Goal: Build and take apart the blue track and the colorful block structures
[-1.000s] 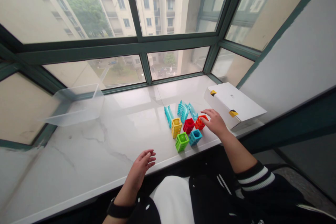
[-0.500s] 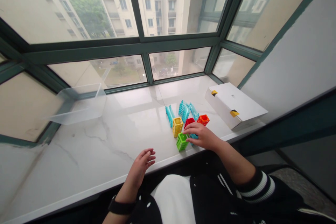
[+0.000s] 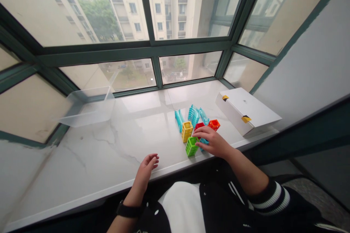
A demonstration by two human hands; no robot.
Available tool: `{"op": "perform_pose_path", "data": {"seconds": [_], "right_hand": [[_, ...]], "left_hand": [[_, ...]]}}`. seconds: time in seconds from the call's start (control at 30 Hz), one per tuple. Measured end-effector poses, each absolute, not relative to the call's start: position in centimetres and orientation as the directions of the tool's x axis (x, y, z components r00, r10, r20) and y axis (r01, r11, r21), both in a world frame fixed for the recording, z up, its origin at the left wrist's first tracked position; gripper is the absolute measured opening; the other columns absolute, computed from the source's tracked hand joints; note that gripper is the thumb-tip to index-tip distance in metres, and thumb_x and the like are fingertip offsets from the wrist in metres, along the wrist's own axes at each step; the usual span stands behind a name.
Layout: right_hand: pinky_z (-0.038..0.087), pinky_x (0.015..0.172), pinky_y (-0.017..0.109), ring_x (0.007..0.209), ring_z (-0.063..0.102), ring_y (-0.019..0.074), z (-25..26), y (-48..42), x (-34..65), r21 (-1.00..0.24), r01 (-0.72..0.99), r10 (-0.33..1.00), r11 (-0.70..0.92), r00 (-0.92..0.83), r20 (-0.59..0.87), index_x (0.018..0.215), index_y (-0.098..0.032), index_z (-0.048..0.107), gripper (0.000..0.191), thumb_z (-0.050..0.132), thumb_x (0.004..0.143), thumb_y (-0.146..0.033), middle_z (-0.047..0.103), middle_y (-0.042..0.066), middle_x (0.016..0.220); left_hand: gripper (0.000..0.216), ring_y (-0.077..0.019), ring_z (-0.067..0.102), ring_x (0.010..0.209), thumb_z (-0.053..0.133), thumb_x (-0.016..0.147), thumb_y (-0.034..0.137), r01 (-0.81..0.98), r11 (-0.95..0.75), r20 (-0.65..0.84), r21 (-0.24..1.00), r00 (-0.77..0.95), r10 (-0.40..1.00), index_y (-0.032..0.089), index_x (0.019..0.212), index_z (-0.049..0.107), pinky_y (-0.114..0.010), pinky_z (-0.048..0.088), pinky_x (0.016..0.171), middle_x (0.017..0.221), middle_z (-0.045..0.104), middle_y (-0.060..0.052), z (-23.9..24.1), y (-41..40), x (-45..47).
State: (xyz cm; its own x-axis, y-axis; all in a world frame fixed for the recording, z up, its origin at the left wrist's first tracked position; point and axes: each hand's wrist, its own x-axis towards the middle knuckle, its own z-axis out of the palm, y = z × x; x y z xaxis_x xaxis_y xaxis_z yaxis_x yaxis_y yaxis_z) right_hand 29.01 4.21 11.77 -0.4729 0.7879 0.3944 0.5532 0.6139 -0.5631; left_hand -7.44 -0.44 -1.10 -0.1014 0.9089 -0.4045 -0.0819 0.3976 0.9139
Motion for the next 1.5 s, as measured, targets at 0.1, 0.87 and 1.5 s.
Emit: {"op": "perform_pose_path", "data": {"seconds": [0.1, 0.87, 1.5], "right_hand": [[0.056, 0.107, 0.05, 0.119, 0.067, 0.0281, 12.6, 3.1, 27.7, -0.583, 0.505, 0.77, 0.636, -0.37, 0.519, 0.129, -0.032, 0.073, 0.032, 0.067, 0.098, -0.026, 0.071, 0.009, 0.124], [0.042, 0.123, 0.049, 0.145, 0.049, 0.0305, -3.8, 1.8, 14.2, -0.643, 0.44, 0.692, 0.627, -0.694, 0.2, 0.141, -0.023, 0.062, 0.056, 0.069, 0.086, -0.014, 0.056, 0.015, 0.151], [0.044, 0.123, 0.056, 0.143, 0.054, 0.0313, -8.2, 2.2, 13.8, -0.515, 0.611, 0.794, 0.601, -0.528, 0.3, 0.133, -0.024, 0.066, 0.052, 0.058, 0.085, -0.005, 0.063, 0.012, 0.147]], "left_hand": [[0.039, -0.0331, 0.066, 0.114, 0.079, 0.077, 0.05, 0.186, 0.216, -0.186, 0.959, -0.168, 0.968, 0.022, 0.104, 0.074, -0.048, 0.047, 0.109, 0.113, 0.074, -0.013, -1.7, 0.0, -8.3], [0.04, -0.0306, 0.052, 0.141, 0.051, 0.098, 0.016, 0.941, -0.305, 0.418, 0.144, 0.221, 0.881, 0.023, 0.135, 0.065, -0.053, 0.041, 0.12, 0.149, 0.059, -0.013, -10.4, 1.8, -6.6], [0.037, -0.0284, 0.057, 0.139, 0.055, 0.1, 0.023, 0.943, -0.298, 0.466, 0.15, 0.198, 0.862, 0.029, 0.135, 0.064, -0.051, 0.047, 0.118, 0.147, 0.063, -0.009, -11.0, 1.8, -6.6]]}}
